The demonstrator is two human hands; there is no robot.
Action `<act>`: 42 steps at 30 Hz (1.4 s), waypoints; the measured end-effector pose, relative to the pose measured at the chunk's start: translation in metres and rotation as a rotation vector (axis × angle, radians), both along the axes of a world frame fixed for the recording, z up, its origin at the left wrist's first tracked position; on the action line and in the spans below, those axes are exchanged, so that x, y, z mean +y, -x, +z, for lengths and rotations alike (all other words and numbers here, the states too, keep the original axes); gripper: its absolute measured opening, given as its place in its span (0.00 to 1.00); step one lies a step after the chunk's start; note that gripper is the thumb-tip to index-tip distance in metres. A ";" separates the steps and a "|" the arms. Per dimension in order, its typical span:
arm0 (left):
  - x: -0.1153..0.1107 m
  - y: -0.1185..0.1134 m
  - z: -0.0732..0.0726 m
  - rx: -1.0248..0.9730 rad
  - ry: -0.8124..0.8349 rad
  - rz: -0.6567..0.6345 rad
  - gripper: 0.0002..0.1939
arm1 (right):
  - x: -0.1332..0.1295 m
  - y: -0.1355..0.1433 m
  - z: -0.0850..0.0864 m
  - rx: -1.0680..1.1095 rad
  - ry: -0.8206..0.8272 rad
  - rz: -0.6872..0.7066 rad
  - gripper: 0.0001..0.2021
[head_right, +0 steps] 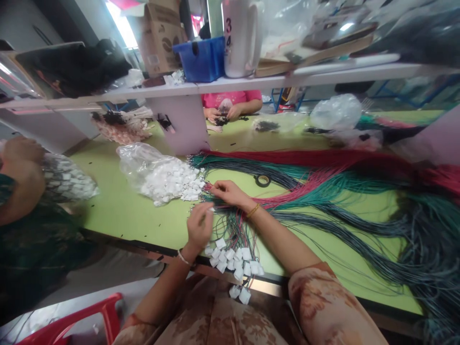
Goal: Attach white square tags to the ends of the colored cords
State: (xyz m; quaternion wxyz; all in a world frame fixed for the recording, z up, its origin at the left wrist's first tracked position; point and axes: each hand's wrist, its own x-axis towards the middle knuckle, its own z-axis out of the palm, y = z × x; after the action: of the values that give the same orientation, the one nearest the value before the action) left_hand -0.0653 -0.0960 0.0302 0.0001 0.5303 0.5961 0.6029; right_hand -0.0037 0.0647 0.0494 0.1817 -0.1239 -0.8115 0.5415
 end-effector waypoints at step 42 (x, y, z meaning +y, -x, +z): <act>0.004 0.106 0.011 -1.053 -0.094 0.132 0.15 | -0.022 0.002 -0.028 -0.100 -0.510 -0.048 0.06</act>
State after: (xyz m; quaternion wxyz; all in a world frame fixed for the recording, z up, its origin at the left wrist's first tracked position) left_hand -0.1710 -0.0921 0.0413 0.2378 0.1166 0.5198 0.8122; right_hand -0.0058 0.0423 0.0215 0.1796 -0.1200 -0.9266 0.3079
